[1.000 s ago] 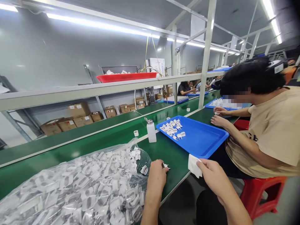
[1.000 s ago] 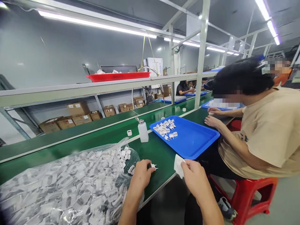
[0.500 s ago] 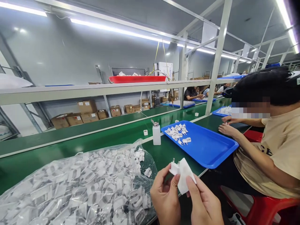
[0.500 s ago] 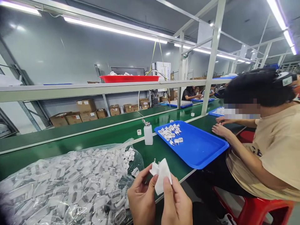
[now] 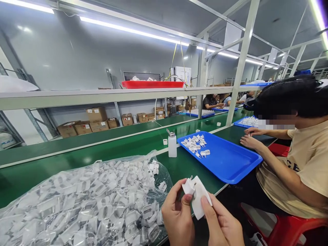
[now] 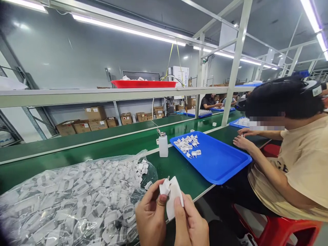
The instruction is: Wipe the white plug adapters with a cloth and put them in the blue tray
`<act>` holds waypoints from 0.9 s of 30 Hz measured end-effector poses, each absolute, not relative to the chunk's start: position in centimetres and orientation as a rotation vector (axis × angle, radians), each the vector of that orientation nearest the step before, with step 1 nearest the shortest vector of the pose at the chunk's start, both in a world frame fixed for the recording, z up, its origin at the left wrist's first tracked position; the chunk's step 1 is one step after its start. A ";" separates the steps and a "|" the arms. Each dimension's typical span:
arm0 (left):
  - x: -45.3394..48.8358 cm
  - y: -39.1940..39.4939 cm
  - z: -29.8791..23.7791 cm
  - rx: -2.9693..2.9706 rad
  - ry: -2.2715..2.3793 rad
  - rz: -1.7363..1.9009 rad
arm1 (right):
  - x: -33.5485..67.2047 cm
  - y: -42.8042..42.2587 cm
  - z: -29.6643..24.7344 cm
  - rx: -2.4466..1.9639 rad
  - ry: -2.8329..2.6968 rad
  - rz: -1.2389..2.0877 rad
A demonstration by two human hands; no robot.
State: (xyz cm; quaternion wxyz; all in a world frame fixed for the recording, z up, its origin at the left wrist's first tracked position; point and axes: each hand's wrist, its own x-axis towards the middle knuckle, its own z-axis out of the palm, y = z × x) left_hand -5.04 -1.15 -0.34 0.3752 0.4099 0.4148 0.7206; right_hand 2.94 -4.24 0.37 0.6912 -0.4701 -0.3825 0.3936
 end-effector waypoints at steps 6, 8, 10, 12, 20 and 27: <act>-4.5 -2.2 2.4 0.513 0.565 1.573 | 5.4 -4.6 0.7 -1.062 -0.723 0.801; -4.0 -2.6 2.8 0.487 0.514 1.524 | 5.3 -5.3 1.6 -1.205 -0.721 0.574; -3.4 -3.0 2.9 0.483 0.499 1.487 | 4.6 -5.9 2.6 -1.226 -0.854 0.473; -3.0 -3.3 2.5 0.506 0.512 1.473 | 4.0 -6.1 3.2 -1.166 -0.968 0.473; -2.3 -2.9 1.6 0.453 0.513 1.477 | 3.9 -5.7 2.4 -1.121 -0.943 0.598; -2.1 -2.1 0.8 0.436 0.513 1.523 | 3.9 -6.1 2.8 -1.344 -0.888 0.252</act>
